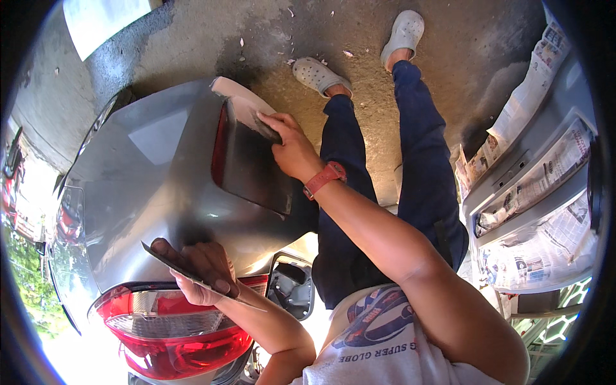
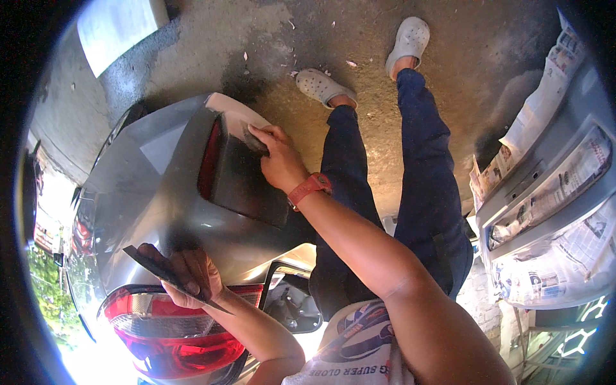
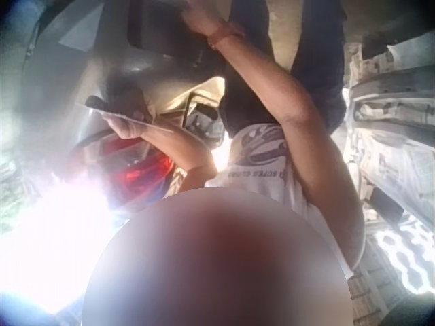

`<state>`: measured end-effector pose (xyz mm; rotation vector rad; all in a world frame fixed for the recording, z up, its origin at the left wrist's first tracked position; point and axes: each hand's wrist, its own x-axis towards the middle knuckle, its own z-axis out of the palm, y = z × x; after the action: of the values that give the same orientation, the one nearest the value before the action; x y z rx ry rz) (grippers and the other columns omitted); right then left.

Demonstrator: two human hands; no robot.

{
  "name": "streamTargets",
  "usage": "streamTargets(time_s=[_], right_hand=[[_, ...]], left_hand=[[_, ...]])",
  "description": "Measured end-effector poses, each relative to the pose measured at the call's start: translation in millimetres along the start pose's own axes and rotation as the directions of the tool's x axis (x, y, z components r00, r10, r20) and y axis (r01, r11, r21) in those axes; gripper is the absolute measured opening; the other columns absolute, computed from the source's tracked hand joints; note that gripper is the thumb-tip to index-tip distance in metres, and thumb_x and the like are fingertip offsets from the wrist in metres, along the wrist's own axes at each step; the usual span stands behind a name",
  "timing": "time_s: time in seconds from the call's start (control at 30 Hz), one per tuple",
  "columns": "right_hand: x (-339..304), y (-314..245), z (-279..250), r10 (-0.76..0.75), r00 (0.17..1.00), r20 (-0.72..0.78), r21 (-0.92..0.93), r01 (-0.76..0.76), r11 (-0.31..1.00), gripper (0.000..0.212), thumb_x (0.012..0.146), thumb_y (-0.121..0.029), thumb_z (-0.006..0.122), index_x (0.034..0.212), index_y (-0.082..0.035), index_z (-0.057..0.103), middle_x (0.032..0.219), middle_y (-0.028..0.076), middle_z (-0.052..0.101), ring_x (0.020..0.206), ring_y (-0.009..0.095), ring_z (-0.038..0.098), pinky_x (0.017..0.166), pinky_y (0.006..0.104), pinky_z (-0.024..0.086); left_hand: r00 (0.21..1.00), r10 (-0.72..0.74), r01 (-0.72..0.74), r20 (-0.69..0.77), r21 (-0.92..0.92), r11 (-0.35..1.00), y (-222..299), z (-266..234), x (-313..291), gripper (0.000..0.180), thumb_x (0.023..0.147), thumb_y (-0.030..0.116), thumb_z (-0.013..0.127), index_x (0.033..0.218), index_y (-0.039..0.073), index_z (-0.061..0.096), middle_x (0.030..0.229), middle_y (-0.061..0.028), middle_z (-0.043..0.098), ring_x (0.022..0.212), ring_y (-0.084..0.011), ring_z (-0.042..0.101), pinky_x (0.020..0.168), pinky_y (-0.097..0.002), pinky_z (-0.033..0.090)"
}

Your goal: The person sands the rear bumper of a silver car using sandpaper, focusing on a primed area near the taillight. They switch between sandpaper sheets and inspect the surface while squatting and standing.

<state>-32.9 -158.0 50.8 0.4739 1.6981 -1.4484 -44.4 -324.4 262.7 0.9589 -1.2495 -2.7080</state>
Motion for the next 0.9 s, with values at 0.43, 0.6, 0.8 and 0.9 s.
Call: streamTargets(time_s=[0.43,0.6,0.8,0.9], right_hand=[[6.0,-10.0,5.9,-0.04,0.999,0.016,-0.128,0.042,0.991,0.079,0.081,0.011,0.058,0.154,-0.021,0.058,0.152,0.011,0.05,0.144,0.037,0.048,0.119,0.0468,0.043],[9.7,-18.0,19.2,0.039,0.999,-0.033,-0.171,-0.044,0.984,0.08,0.081,0.008,0.06,0.155,-0.022,0.058,0.155,0.008,0.047,0.147,0.037,0.044,0.118,0.0554,0.042],[10.4,-22.9,23.0,0.087,0.996,0.017,-0.191,-0.082,0.978,0.081,0.081,0.008,0.06,0.156,-0.023,0.057,0.152,0.008,0.048,0.145,0.037,0.045,0.118,0.0542,0.042],[7.2,-20.9,16.5,0.107,0.99,0.092,-0.158,-0.091,0.983,0.081,0.081,0.008,0.059,0.156,-0.023,0.057,0.151,0.009,0.049,0.144,0.036,0.047,0.12,0.0493,0.043]], left_hand=[[0.999,-0.024,0.026,0.036,-0.044,0.999,-2.0,6.2,6.2,0.06,0.112,0.017,0.053,0.166,0.007,0.028,0.071,-0.0177,0.072,0.039,-0.0206,0.064,0.034,-0.0254,0.052],[0.997,-0.034,0.037,0.076,-0.042,0.998,-2.1,8.0,10.9,0.055,0.113,0.013,0.051,0.164,0.004,0.032,0.069,-0.0186,0.07,0.038,-0.0194,0.06,0.033,-0.024,0.049],[0.991,-0.052,0.06,0.125,-0.061,0.996,-4.3,11.0,15.6,0.054,0.112,0.008,0.052,0.163,0.001,0.037,0.068,-0.0171,0.066,0.036,-0.0141,0.054,0.034,-0.021,0.048],[0.993,-0.041,0.047,0.114,-0.052,0.998,-5.3,13.0,17.3,0.051,0.111,0.008,0.052,0.16,0.001,0.04,0.068,-0.0174,0.066,0.036,-0.0145,0.055,0.033,-0.0213,0.049]])
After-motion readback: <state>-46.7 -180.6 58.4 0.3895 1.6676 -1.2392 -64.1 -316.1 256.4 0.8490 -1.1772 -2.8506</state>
